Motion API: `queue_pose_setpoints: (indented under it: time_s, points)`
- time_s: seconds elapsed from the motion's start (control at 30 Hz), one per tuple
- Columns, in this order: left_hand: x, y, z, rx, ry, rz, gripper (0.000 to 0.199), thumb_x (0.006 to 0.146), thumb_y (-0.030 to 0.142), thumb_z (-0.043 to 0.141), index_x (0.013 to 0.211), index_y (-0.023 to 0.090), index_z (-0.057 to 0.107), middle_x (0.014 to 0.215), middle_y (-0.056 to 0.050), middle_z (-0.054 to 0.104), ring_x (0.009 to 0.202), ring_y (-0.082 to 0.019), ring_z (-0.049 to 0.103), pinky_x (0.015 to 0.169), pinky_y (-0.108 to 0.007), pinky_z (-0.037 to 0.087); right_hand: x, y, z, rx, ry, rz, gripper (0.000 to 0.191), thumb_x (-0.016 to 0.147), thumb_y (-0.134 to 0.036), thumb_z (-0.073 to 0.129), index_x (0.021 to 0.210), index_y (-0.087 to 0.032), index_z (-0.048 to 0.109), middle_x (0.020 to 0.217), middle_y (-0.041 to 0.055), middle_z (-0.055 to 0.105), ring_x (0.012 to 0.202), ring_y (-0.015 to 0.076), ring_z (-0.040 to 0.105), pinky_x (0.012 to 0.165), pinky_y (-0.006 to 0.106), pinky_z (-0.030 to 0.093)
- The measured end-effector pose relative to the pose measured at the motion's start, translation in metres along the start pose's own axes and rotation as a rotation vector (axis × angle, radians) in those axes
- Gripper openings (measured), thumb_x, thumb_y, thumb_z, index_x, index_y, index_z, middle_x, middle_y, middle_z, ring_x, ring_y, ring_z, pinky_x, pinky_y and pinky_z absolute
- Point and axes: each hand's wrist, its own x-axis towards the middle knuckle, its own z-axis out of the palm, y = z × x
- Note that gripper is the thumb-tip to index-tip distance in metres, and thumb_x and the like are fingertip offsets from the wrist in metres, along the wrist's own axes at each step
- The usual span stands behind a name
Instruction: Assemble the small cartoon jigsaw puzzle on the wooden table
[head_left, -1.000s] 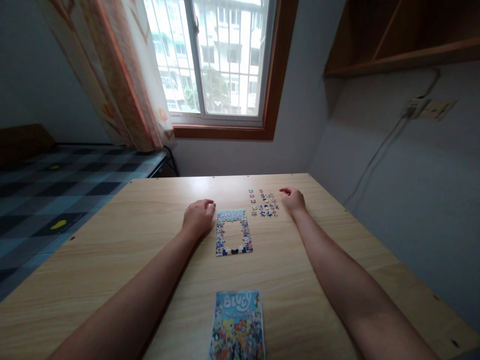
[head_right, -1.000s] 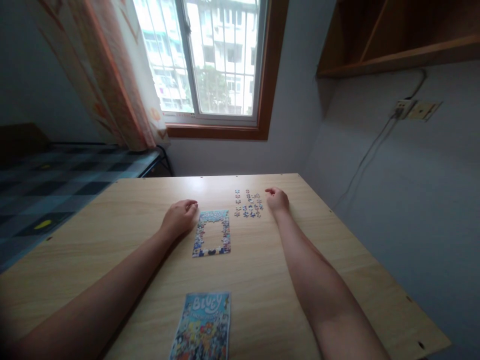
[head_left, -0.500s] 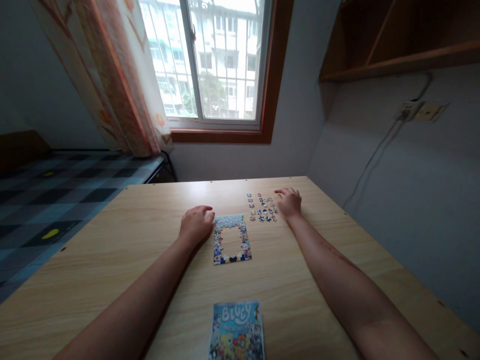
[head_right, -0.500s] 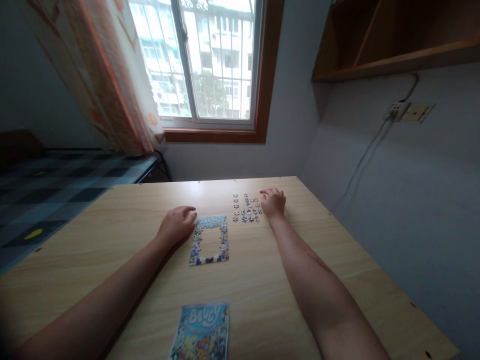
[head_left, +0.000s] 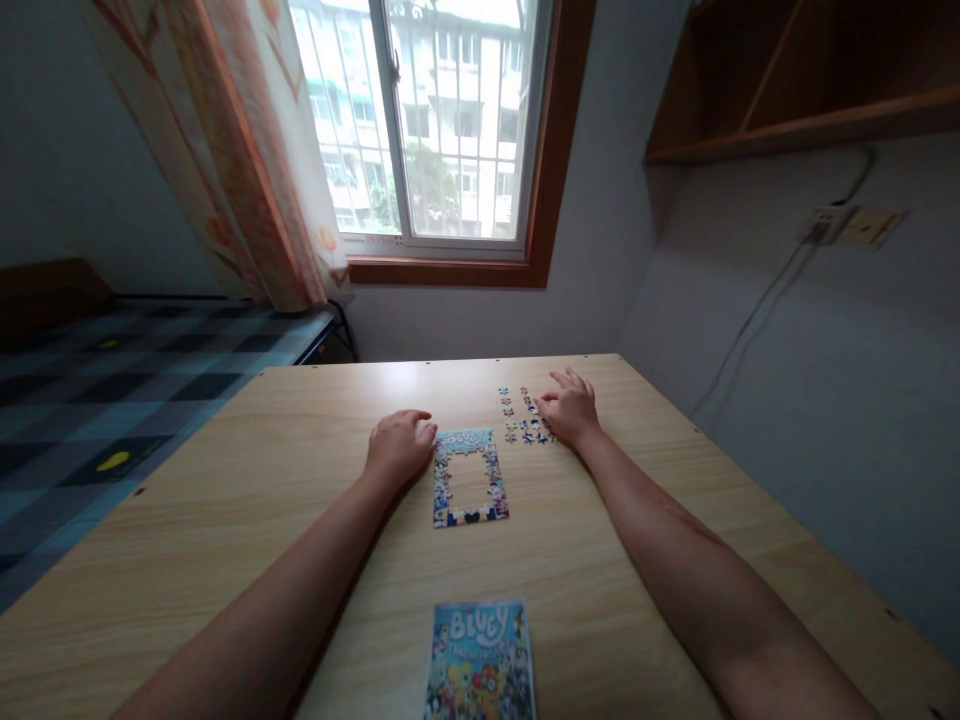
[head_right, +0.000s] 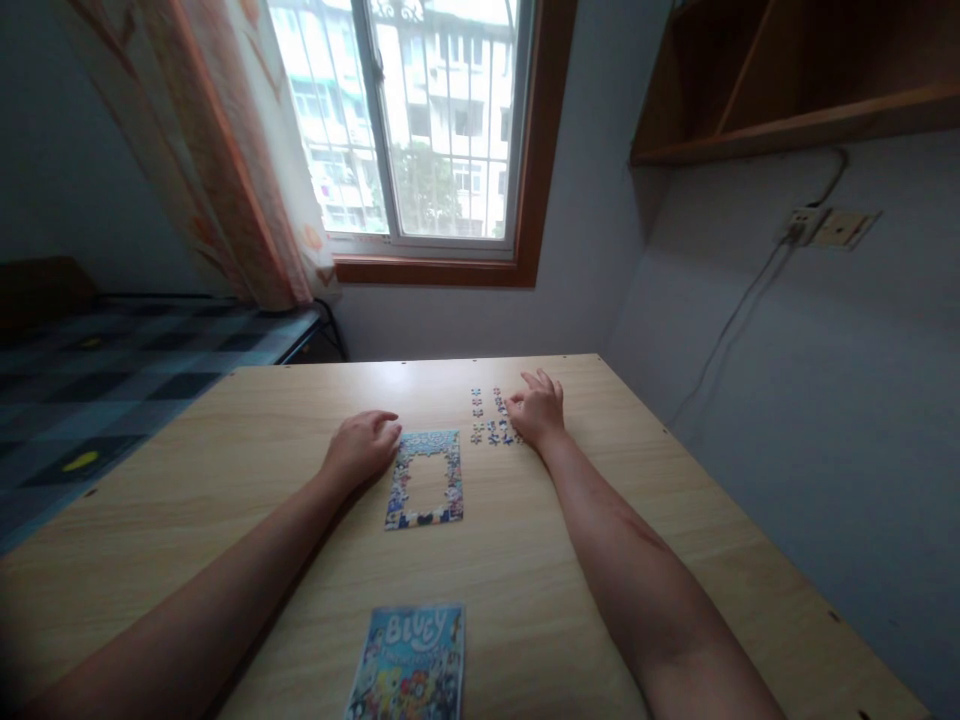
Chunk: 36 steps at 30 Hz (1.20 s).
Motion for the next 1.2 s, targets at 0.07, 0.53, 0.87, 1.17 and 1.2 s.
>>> queue_pose_setpoints:
  time_s: [0.07, 0.53, 0.87, 1.17, 1.2]
  points:
    - [0.000, 0.000, 0.000, -0.004, -0.004, -0.001, 0.038, 0.090, 0.039, 0.051, 0.112, 0.020, 0.074, 0.122, -0.009, 0.073, 0.116, -0.029, 0.062, 0.107, -0.043, 0.044, 0.001, 0.005, 0.002, 0.021, 0.052, 0.054, 0.018, 0.086, -0.030, 0.066, 0.079, -0.020, 0.080, 0.140, 0.0101, 0.063, 0.140, 0.0345, 0.043, 0.119, 0.055, 0.026]
    - [-0.001, 0.002, -0.004, -0.006, -0.014, 0.003, 0.036, 0.089, 0.037, 0.051, 0.111, 0.020, 0.075, 0.121, -0.009, 0.073, 0.117, -0.030, 0.063, 0.108, -0.045, 0.043, 0.006, 0.017, 0.006, 0.119, 0.211, 0.176, 0.029, 0.093, -0.033, 0.056, 0.083, -0.017, 0.078, 0.131, 0.0135, 0.067, 0.139, 0.0335, 0.043, 0.120, 0.050, 0.026]
    - [-0.001, -0.001, -0.002, -0.006, -0.003, 0.027, 0.034, 0.089, 0.037, 0.052, 0.109, 0.021, 0.075, 0.121, -0.008, 0.074, 0.117, -0.030, 0.063, 0.106, -0.044, 0.044, 0.007, 0.022, 0.011, 0.142, 0.230, 0.166, 0.034, 0.093, -0.036, 0.053, 0.082, -0.018, 0.080, 0.127, 0.0133, 0.069, 0.137, 0.0334, 0.047, 0.119, 0.050, 0.029]
    - [-0.001, 0.000, -0.002, -0.001, -0.009, 0.014, 0.035, 0.089, 0.038, 0.051, 0.108, 0.022, 0.075, 0.121, -0.008, 0.073, 0.117, -0.030, 0.063, 0.107, -0.044, 0.044, 0.014, 0.032, 0.015, 0.384, 0.136, 0.205, 0.036, 0.090, -0.044, 0.056, 0.091, -0.017, 0.080, 0.126, 0.0165, 0.069, 0.130, 0.0304, 0.055, 0.119, 0.046, 0.033]
    - [-0.001, 0.000, -0.002, 0.000, -0.011, 0.012, 0.035, 0.089, 0.038, 0.050, 0.109, 0.022, 0.075, 0.122, -0.008, 0.073, 0.117, -0.030, 0.063, 0.107, -0.044, 0.044, 0.015, 0.033, 0.015, 0.399, 0.127, 0.212, 0.036, 0.090, -0.044, 0.055, 0.092, -0.017, 0.079, 0.123, 0.0164, 0.070, 0.128, 0.0296, 0.057, 0.117, 0.045, 0.035]
